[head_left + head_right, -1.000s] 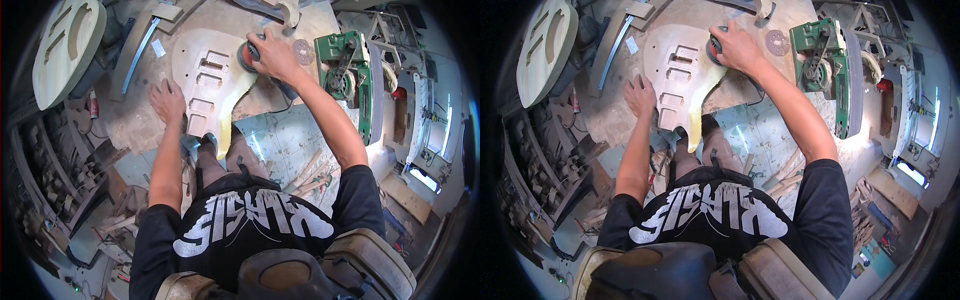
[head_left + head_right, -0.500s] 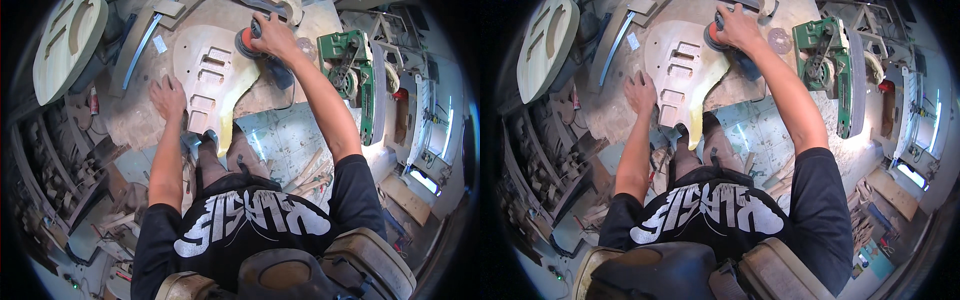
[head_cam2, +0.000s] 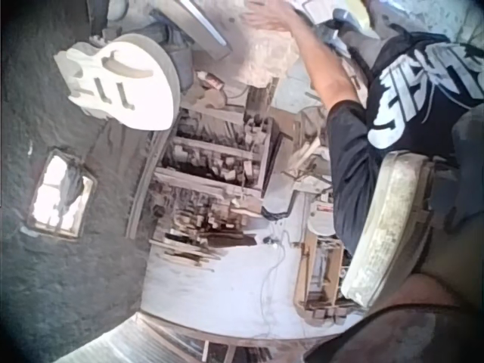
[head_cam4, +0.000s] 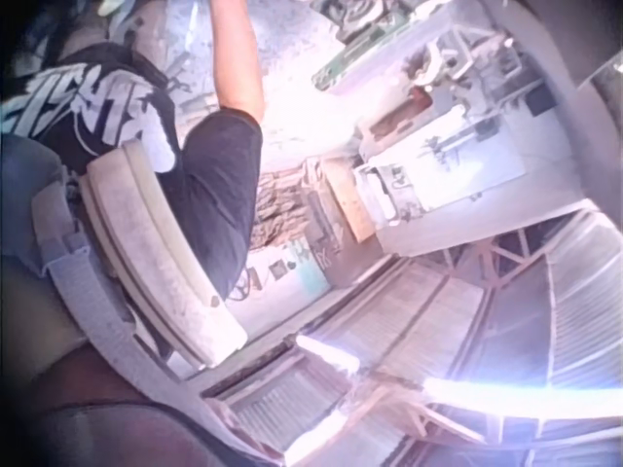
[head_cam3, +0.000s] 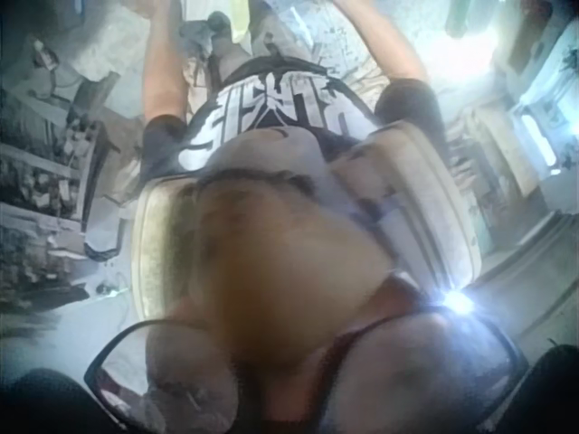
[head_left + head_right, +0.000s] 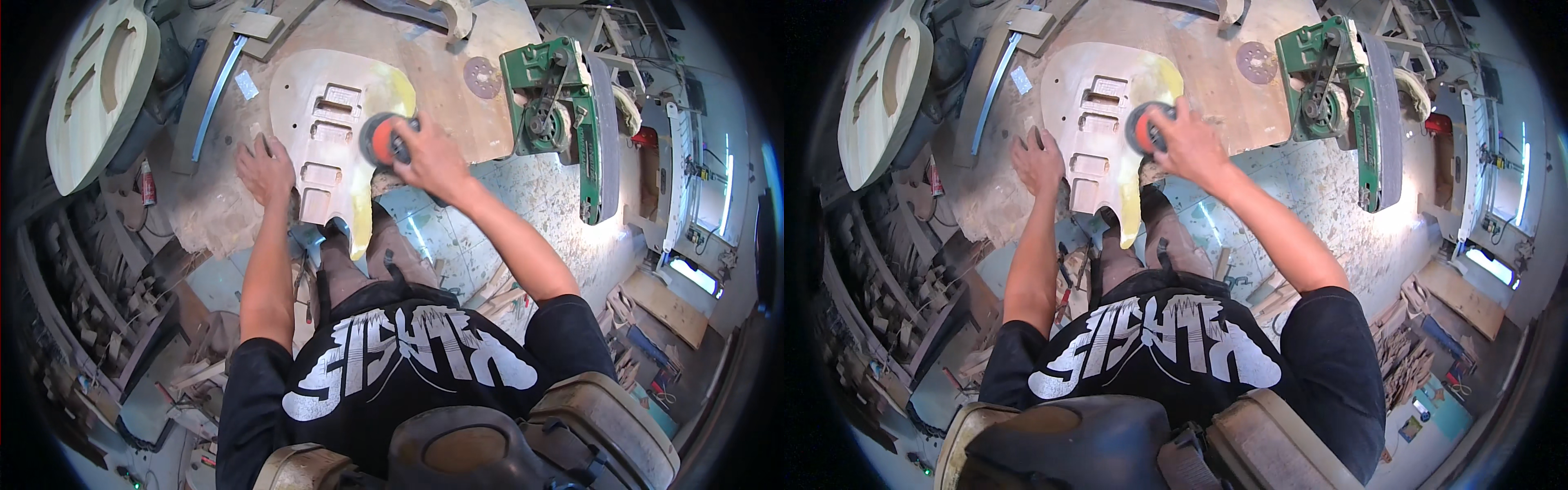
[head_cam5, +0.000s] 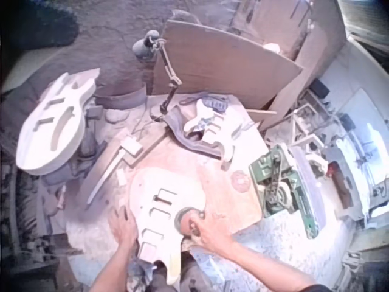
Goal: The person sands the surface of a wooden guitar body using a power sander, moving the tool across the flat and curved sections of the instrument's face.
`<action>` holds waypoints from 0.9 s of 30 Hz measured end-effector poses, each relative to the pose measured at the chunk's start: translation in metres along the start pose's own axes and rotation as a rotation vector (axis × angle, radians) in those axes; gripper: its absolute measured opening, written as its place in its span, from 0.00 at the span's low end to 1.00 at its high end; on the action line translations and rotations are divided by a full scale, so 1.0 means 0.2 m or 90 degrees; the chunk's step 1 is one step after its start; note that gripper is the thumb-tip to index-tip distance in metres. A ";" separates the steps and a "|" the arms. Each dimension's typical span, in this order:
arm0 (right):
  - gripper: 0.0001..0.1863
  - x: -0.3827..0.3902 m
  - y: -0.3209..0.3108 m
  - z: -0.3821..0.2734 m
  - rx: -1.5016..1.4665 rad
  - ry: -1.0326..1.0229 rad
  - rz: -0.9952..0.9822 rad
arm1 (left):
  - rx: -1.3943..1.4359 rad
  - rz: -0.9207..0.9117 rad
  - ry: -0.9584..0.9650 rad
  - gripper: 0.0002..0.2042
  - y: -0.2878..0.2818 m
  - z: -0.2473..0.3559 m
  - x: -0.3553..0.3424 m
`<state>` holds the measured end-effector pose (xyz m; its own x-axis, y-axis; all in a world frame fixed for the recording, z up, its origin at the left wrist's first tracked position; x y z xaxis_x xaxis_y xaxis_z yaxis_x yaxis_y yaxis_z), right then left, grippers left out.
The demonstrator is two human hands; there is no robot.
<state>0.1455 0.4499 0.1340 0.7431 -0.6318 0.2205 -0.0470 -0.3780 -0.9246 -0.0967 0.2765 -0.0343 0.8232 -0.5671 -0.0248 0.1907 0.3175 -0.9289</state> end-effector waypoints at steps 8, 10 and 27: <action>0.37 -0.16 -0.14 0.43 0.027 0.197 0.099 | 0.003 -0.001 -0.004 0.27 -0.01 0.02 0.00; 0.37 -0.17 -0.14 0.41 0.023 0.185 0.093 | 0.002 0.001 -0.009 0.27 -0.01 0.02 0.00; 0.35 -0.14 -0.07 0.20 0.000 0.157 0.051 | -0.007 0.001 0.009 0.28 0.00 0.01 0.00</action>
<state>0.1526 0.5009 0.1289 0.5519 -0.8056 0.2156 -0.0989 -0.3200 -0.9423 -0.0958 0.2773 -0.0332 0.8161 -0.5770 -0.0313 0.1837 0.3105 -0.9327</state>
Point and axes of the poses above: each hand's wrist, its own x-axis away from the middle knuckle, its own y-axis out of the palm, z = x × y, the point moved 4 cm from there along -x, towards the middle knuckle, and after that the axes turned 8 degrees about y, right-handed, at the moved point
